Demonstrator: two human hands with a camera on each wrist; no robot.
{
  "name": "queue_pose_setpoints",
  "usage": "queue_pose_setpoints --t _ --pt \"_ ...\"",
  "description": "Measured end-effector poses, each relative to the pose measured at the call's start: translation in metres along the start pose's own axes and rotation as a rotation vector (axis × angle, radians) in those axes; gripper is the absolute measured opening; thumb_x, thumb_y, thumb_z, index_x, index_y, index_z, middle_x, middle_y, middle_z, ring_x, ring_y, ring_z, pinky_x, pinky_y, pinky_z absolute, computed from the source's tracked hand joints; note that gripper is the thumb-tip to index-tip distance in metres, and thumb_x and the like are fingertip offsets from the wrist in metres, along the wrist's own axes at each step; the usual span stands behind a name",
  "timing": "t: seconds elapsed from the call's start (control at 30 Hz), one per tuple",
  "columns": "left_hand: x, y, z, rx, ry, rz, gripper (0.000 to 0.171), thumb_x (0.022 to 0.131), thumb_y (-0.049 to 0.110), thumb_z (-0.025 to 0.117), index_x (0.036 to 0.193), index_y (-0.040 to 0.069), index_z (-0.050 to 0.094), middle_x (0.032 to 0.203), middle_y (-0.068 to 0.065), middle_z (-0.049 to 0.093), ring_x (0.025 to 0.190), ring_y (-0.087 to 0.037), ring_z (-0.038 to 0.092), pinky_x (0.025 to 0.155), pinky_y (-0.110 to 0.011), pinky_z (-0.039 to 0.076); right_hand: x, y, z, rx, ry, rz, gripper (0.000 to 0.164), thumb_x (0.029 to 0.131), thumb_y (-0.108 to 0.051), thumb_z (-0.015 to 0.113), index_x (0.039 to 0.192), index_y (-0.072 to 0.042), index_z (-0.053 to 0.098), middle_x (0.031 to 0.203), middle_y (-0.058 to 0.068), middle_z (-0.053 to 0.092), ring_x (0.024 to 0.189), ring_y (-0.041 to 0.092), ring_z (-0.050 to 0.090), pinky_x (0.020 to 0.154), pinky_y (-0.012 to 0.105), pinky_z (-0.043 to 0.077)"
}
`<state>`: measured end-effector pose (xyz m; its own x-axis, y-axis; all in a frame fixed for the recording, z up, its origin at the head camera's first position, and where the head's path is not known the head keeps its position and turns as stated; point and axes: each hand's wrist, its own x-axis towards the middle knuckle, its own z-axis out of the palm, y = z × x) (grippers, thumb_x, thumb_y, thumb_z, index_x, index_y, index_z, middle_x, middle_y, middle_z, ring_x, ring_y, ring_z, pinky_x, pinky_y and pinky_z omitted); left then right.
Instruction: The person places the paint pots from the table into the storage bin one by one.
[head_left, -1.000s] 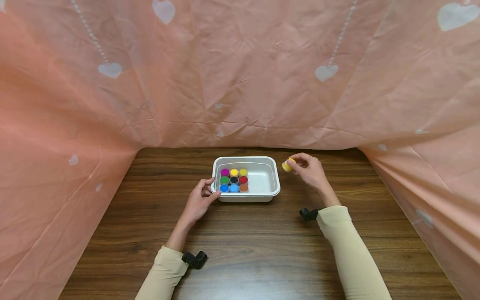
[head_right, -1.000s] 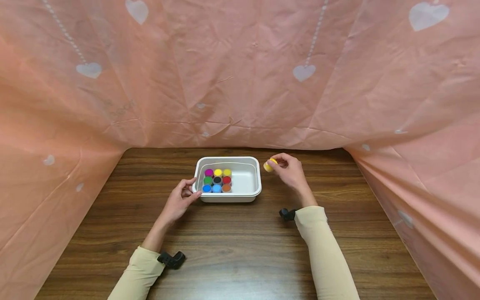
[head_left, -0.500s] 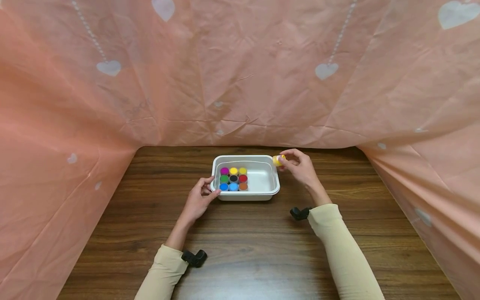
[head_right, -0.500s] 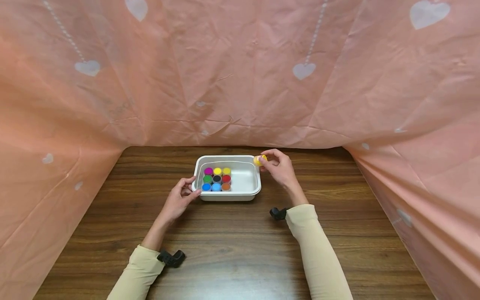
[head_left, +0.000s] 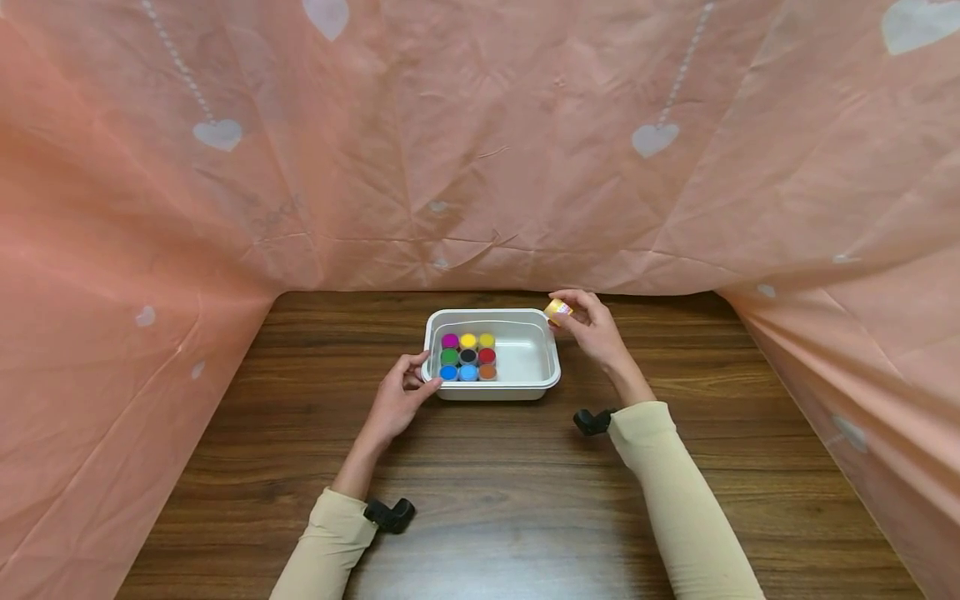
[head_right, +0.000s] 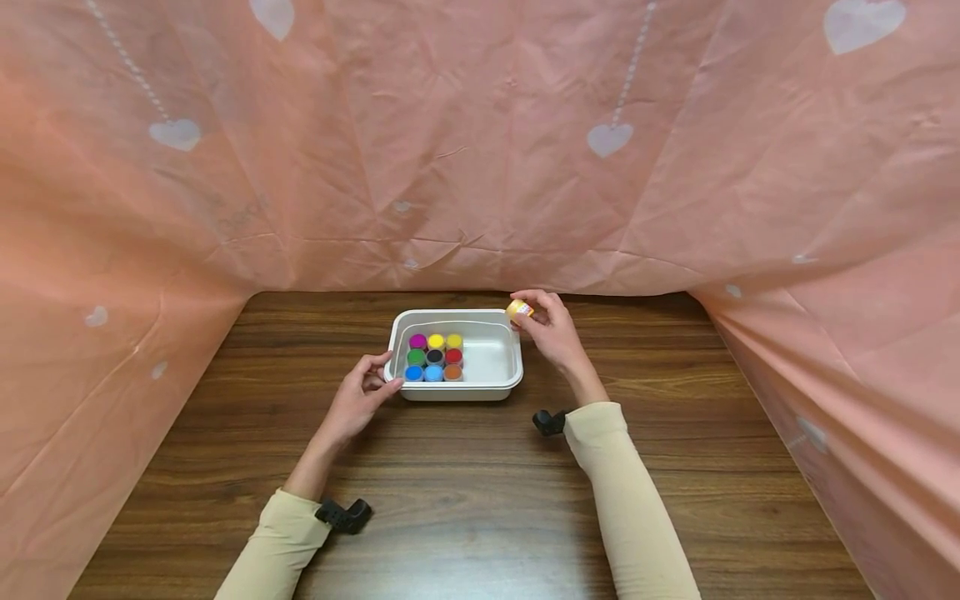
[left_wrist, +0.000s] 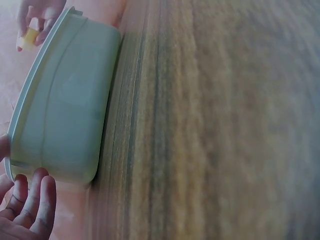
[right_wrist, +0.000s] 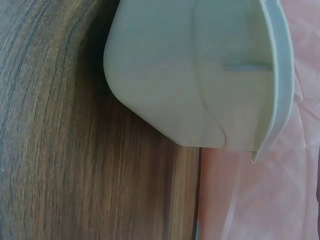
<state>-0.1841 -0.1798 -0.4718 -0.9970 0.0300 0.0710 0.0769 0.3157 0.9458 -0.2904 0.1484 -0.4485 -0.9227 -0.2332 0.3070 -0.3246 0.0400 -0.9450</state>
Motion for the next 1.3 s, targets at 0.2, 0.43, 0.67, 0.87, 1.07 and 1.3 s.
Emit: queue_pose_setpoints --t 0.2,0.43,0.67,0.87,1.07,1.3 --pt "-0.003 0.002 -0.001 -0.011 0.000 0.003 0.052 0.097 0.005 0.072 0.143 -0.009 0.052 0.110 -0.026 0.061 0.087 -0.014 0.056 0.070 -0.018 0.044 0.001 -0.001 0.006 -0.002 0.013 0.036 0.033 0.092 0.010 0.069 0.123 0.009 0.057 0.110 0.007 0.057 0.080 0.005 0.068 0.069 0.021 0.058" --pt "-0.001 -0.003 -0.001 -0.006 0.001 0.006 0.052 0.097 0.005 0.072 0.143 -0.009 0.052 0.109 -0.024 0.061 0.087 -0.015 0.057 0.070 -0.018 0.044 0.002 -0.001 0.013 -0.064 -0.006 0.054 0.035 0.093 0.003 0.073 0.121 0.012 0.055 0.107 0.013 0.059 0.080 0.006 0.068 0.072 0.023 0.058" --pt "0.000 -0.006 0.000 -0.013 0.009 0.001 0.052 0.097 0.005 0.072 0.144 -0.007 0.052 0.109 -0.023 0.061 0.088 -0.014 0.057 0.070 -0.018 0.044 0.003 -0.001 0.018 -0.182 -0.006 0.069 0.032 0.094 -0.009 0.076 0.119 0.005 0.061 0.117 0.020 0.061 0.087 0.009 0.063 0.073 0.016 0.051" --pt "0.000 -0.007 0.000 -0.014 0.011 0.003 0.052 0.097 0.005 0.072 0.144 -0.007 0.053 0.108 -0.023 0.061 0.089 -0.015 0.058 0.070 -0.018 0.044 0.005 -0.002 0.024 -0.205 -0.021 0.082 0.035 0.095 -0.014 0.078 0.120 0.004 0.062 0.119 0.022 0.063 0.099 0.019 0.063 0.083 0.017 0.052" --pt "-0.001 -0.007 0.000 -0.018 0.005 0.011 0.052 0.097 0.006 0.073 0.143 -0.007 0.054 0.108 -0.023 0.061 0.089 -0.017 0.058 0.070 -0.018 0.044 0.003 0.000 0.027 -0.232 -0.030 0.069 0.038 0.092 -0.016 0.081 0.121 0.003 0.066 0.116 0.023 0.066 0.100 0.031 0.057 0.080 0.028 0.048" --pt "-0.001 -0.008 0.001 -0.019 0.002 0.016 0.053 0.097 0.006 0.072 0.143 -0.008 0.052 0.111 -0.025 0.061 0.089 -0.015 0.058 0.070 -0.018 0.045 0.004 0.001 0.028 -0.252 -0.035 0.072 0.037 0.093 -0.018 0.080 0.122 -0.001 0.066 0.114 0.019 0.066 0.098 0.024 0.060 0.084 0.026 0.052"
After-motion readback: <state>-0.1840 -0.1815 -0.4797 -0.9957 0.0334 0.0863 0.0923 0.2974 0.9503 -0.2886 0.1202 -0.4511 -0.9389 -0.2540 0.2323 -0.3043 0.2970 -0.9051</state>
